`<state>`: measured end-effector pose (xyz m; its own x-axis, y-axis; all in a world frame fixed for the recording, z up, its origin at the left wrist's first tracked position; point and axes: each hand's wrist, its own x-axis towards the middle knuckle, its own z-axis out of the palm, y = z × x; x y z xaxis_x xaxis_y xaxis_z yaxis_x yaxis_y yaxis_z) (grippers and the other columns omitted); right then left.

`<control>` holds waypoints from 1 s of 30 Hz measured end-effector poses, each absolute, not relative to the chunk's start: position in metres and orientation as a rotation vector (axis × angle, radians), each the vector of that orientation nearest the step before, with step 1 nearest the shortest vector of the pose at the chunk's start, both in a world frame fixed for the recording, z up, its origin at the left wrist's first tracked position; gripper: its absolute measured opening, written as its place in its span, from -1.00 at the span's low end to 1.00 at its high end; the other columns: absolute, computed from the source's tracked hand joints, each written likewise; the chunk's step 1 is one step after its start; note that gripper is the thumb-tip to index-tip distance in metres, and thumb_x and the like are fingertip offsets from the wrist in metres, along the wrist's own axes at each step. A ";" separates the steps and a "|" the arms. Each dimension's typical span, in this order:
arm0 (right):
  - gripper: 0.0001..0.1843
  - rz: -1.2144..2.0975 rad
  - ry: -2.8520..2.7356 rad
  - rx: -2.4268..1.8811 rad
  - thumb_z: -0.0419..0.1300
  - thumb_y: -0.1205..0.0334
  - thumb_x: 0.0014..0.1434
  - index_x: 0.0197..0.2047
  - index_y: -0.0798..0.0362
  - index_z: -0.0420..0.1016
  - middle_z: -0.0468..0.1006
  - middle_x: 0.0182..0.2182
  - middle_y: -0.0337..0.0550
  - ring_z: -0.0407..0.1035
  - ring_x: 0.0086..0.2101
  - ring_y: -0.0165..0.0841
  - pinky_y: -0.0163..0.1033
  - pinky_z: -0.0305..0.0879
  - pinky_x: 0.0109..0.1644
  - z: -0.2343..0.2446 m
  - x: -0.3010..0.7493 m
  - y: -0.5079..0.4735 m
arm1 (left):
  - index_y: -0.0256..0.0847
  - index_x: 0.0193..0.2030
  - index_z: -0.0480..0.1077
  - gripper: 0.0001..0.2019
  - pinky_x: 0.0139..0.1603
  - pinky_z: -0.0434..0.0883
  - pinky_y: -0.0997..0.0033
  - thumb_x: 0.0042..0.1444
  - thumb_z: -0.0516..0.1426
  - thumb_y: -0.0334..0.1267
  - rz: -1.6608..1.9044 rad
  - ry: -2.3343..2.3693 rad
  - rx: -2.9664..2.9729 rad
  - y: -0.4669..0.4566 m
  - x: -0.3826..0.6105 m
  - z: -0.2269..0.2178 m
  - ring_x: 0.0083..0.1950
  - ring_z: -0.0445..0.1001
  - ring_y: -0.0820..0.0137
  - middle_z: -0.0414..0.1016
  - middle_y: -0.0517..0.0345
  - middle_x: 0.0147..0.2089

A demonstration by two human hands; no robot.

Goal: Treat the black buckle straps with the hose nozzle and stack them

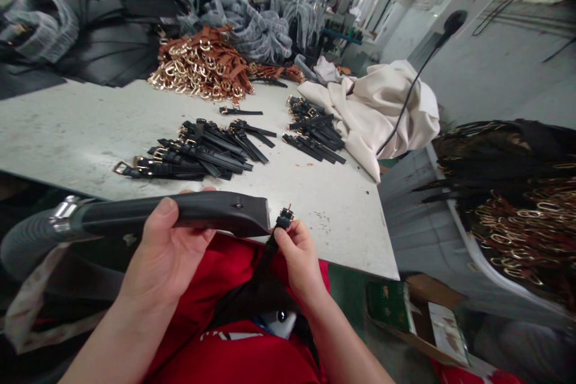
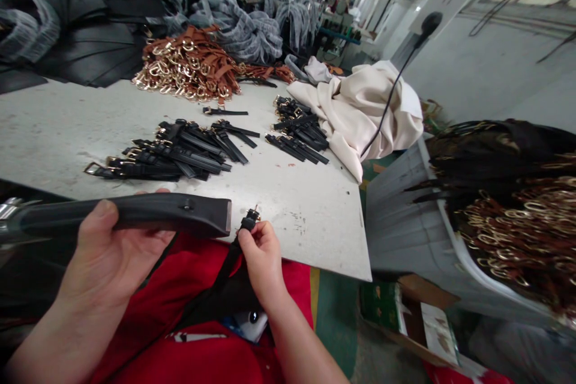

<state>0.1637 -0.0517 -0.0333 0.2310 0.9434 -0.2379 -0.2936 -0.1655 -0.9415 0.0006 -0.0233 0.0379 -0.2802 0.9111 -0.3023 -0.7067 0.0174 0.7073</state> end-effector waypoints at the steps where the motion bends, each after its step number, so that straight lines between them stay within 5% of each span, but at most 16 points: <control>1: -0.72 1.286 -0.685 -1.251 0.32 0.09 -0.03 -0.44 0.00 0.30 0.35 -0.52 -0.40 0.19 -0.48 -0.49 -0.34 0.15 -0.35 -0.034 0.164 -0.052 | -0.24 -0.33 0.55 -0.54 -0.28 0.62 0.39 -0.45 0.48 -0.13 1.595 0.949 0.285 -0.024 0.001 0.038 -0.29 0.62 0.33 0.67 0.15 -0.34; 11: -0.55 1.565 -0.419 -1.070 0.47 -0.01 -0.19 -0.41 0.02 0.32 0.49 -0.49 -0.35 0.24 -0.51 -0.52 -0.41 0.19 -0.44 -0.026 0.167 -0.055 | -0.17 -0.43 0.56 -0.62 -0.31 0.61 0.41 -0.46 0.48 -0.14 1.544 0.955 0.279 -0.027 -0.004 0.033 -0.32 0.63 0.33 0.67 0.16 -0.37; 19: -0.56 1.604 -0.438 -1.062 0.43 -0.06 -0.13 -0.33 0.00 0.37 0.50 -0.47 -0.33 0.33 -0.48 -0.48 -0.38 0.27 -0.44 -0.027 0.169 -0.054 | -0.18 -0.40 0.58 -0.65 -0.35 0.59 0.46 -0.39 0.47 -0.13 1.515 0.959 0.321 -0.027 -0.006 0.031 -0.37 0.62 0.34 0.67 0.15 -0.38; 27: -0.64 1.741 -0.469 -1.138 0.38 0.10 -0.10 -0.24 0.03 0.44 0.36 -0.47 -0.36 0.09 -0.59 -0.58 -0.47 -0.05 -0.65 -0.014 0.179 -0.043 | -0.16 -0.38 0.60 -0.65 -0.32 0.59 0.47 -0.36 0.45 -0.09 1.534 0.990 0.403 -0.027 -0.014 0.030 -0.33 0.61 0.35 0.67 0.15 -0.35; 30: -0.67 1.791 -0.558 -1.137 0.37 0.19 -0.12 -0.24 0.04 0.47 0.36 -0.46 -0.37 0.08 -0.60 -0.60 -0.48 -0.03 -0.66 -0.011 0.186 -0.039 | -0.16 -0.37 0.59 -0.66 -0.29 0.58 0.46 -0.34 0.45 -0.09 1.531 0.986 0.422 -0.027 -0.015 0.028 -0.32 0.61 0.34 0.67 0.14 -0.35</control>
<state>0.1863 -0.0394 -0.0106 -0.1574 0.8719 -0.4636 -0.4544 -0.4808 -0.7499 -0.0154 -0.0271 0.0283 -0.2280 0.9369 -0.2652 -0.6285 0.0664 0.7750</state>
